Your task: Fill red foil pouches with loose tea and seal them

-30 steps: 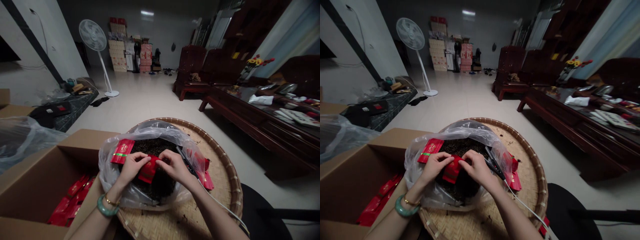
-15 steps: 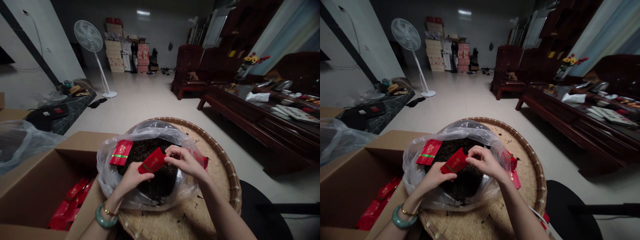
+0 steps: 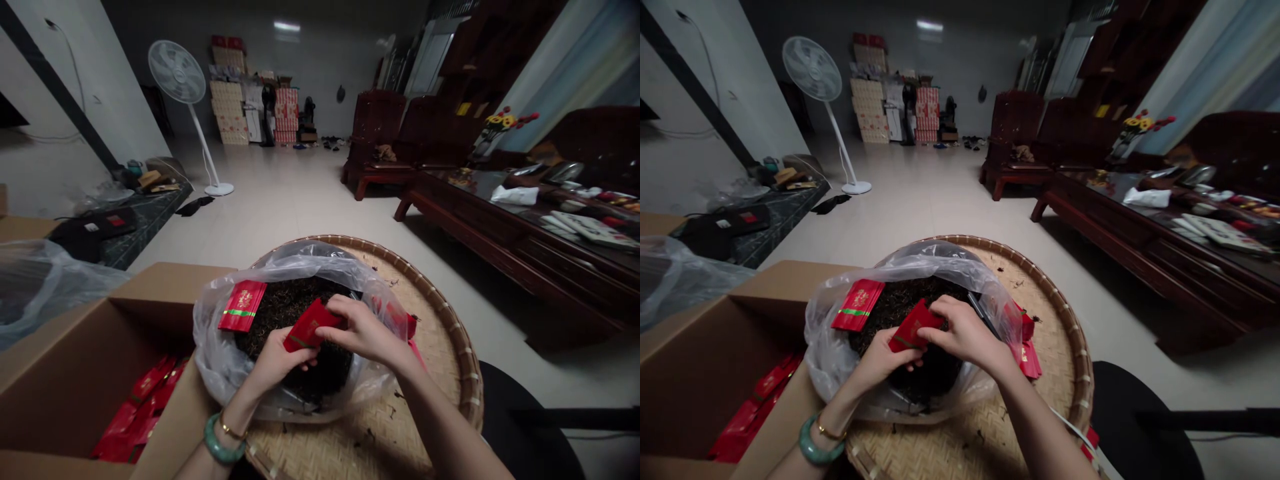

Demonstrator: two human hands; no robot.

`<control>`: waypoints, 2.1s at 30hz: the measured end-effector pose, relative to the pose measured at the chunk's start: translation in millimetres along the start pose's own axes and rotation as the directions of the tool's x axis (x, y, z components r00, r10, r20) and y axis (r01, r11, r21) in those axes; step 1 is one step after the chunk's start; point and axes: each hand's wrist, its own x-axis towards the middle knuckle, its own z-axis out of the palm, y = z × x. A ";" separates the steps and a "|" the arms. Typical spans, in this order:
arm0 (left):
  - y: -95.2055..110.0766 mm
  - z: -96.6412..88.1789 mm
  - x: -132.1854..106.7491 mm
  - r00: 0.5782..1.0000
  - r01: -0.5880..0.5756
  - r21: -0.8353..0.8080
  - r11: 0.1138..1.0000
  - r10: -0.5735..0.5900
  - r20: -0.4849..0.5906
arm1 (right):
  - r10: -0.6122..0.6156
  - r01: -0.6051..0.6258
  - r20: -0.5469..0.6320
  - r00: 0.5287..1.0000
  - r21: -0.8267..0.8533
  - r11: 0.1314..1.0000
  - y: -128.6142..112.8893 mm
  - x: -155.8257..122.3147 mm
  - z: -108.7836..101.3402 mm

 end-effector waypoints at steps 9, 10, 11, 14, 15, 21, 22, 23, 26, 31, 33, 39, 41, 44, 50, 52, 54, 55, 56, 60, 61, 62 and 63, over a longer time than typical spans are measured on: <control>-2.9 -9.7 1.8 0.993 -0.114 0.111 0.987 0.108 0.050 | -0.022 0.048 0.131 0.991 -0.201 0.978 -13.5 -9.9 0.0; 0.1 -13.6 1.2 0.989 -0.139 0.160 0.977 0.128 0.077 | -0.032 0.065 0.132 0.991 -0.248 0.967 -15.8 -11.0 1.2; 3.2 -17.2 0.7 0.984 -0.168 0.215 0.962 0.151 0.091 | -0.046 0.083 0.129 0.991 -0.299 0.951 -18.4 -12.0 3.0; 10.0 -22.6 0.0 0.965 -0.260 0.361 0.896 0.249 0.079 | -0.084 0.127 0.119 0.989 -0.432 0.893 -26.3 -14.6 10.4; 10.8 -22.2 0.2 0.957 -0.287 0.384 0.877 0.279 0.077 | -0.089 0.136 0.121 0.989 -0.464 0.875 -28.5 -15.4 12.7; 4.1 -13.4 1.7 0.909 -0.413 0.278 0.867 0.412 0.065 | -0.192 0.219 0.109 0.975 -0.377 0.900 -35.4 -26.3 9.5; 3.1 -13.2 1.6 0.903 -0.424 0.264 0.866 0.427 0.049 | -0.208 0.222 0.077 0.975 -0.336 0.915 -36.2 -29.3 6.8; 2.5 -13.3 1.4 0.899 -0.430 0.258 0.865 0.436 0.036 | -0.217 0.220 0.042 0.975 -0.304 0.927 -37.3 -32.3 4.3; 2.9 -14.4 0.3 0.895 -0.433 0.258 0.863 0.445 0.016 | -0.228 0.211 -0.034 0.973 -0.270 0.940 -41.1 -38.8 -0.1; 5.2 -14.1 -0.9 0.898 -0.427 0.294 0.855 0.439 0.029 | -0.256 0.229 -0.049 0.966 -0.307 0.924 -47.8 -36.8 1.7; 5.4 -13.5 -0.7 0.904 -0.415 0.321 0.851 0.425 0.043 | -0.218 0.195 -0.027 0.976 -0.351 0.916 -48.3 -31.9 3.1; 4.5 -8.0 2.3 0.928 -0.345 0.416 0.842 0.373 0.013 | -0.009 0.078 0.144 0.990 -0.480 0.874 -35.2 -4.4 8.5; 3.8 -4.9 3.7 0.938 -0.326 0.432 0.841 0.346 0.034 | 0.029 0.066 0.188 0.982 -0.482 0.874 -30.3 4.2 6.9; 1.9 -0.7 5.2 0.958 -0.267 0.387 0.883 0.287 0.005 | 0.046 0.023 0.173 0.984 -0.377 0.926 -25.0 8.7 -1.5; 2.8 10.2 6.0 0.992 -0.084 0.000 0.996 0.084 -0.094 | 0.142 -0.119 -0.176 0.974 0.138 0.983 1.8 -2.4 7.2; 5.8 15.0 6.1 0.995 -0.054 -0.081 0.995 0.048 -0.084 | 0.179 -0.143 -0.217 0.960 0.172 0.975 14.8 -4.5 21.4; 9.2 18.9 6.6 0.995 -0.055 -0.127 0.990 0.044 -0.087 | 0.219 -0.162 -0.263 0.939 0.223 0.961 24.6 -5.4 32.7; 10.7 20.4 7.1 0.993 -0.068 -0.139 0.988 0.053 -0.104 | 0.232 -0.164 -0.278 0.932 0.247 0.955 27.7 -5.8 35.9; 11.9 21.5 7.7 0.989 -0.086 -0.143 0.986 0.067 -0.130 | 0.240 -0.163 -0.285 0.928 0.266 0.950 29.6 -6.2 37.4; 14.3 23.8 10.8 0.965 -0.139 -0.176 0.975 0.093 -0.246 | 0.254 -0.163 -0.277 0.927 0.312 0.936 31.1 -9.4 34.6; 14.2 24.1 11.6 0.963 -0.138 -0.208 0.968 0.082 -0.257 | 0.258 -0.160 -0.282 0.924 0.327 0.932 31.3 -10.2 34.3; 13.9 24.4 12.3 0.963 -0.134 -0.248 0.960 0.067 -0.260 | 0.267 -0.159 -0.285 0.921 0.351 0.923 31.8 -10.8 34.7; 13.5 24.7 12.9 0.965 -0.124 -0.291 0.949 0.048 -0.257 | 0.287 -0.165 -0.280 0.916 0.389 0.907 32.4 -11.1 35.9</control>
